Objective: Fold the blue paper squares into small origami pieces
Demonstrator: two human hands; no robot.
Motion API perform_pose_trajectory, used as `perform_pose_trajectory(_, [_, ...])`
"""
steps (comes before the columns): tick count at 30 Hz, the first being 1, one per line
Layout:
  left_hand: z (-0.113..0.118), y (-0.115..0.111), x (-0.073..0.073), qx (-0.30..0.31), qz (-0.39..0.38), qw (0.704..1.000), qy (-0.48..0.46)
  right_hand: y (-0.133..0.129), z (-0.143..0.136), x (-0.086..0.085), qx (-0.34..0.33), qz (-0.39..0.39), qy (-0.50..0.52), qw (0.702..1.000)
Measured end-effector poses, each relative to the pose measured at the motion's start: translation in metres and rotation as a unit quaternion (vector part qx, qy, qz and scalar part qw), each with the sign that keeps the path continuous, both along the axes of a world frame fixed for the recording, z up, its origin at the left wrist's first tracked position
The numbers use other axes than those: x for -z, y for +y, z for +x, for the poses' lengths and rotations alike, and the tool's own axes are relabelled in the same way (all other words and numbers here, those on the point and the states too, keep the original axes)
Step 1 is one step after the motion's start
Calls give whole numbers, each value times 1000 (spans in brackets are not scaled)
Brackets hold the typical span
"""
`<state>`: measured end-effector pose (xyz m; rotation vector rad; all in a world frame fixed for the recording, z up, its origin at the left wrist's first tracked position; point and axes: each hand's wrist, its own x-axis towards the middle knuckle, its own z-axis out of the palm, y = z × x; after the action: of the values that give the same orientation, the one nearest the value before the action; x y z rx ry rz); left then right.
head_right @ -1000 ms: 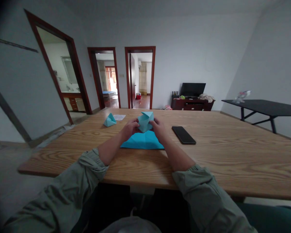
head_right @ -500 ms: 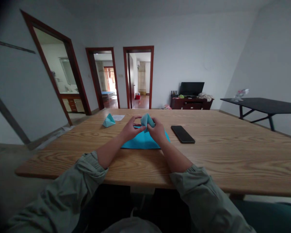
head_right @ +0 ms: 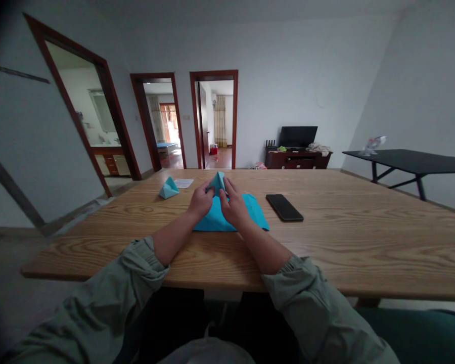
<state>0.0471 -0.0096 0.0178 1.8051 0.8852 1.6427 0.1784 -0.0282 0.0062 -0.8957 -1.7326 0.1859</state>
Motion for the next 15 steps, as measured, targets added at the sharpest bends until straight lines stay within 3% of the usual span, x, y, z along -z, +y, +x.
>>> perform_pose_trajectory(3, [11,-9,-1,76,-41,994,-69,-1,-5,2,14,16,-23,1000])
perform_pose_trajectory(7, [23,-18,0,159,-39,981,-102,-1,-9,9,-16,1,-56,998])
perform_pose_trajectory(12, [10,3,7,61,-99,984,-137,-6,-9,10,-75,-13,-142,987])
perform_pose_trajectory(15, [-8,20,10,17,-142,982,-121,-7,-4,5,-52,-5,-128,990])
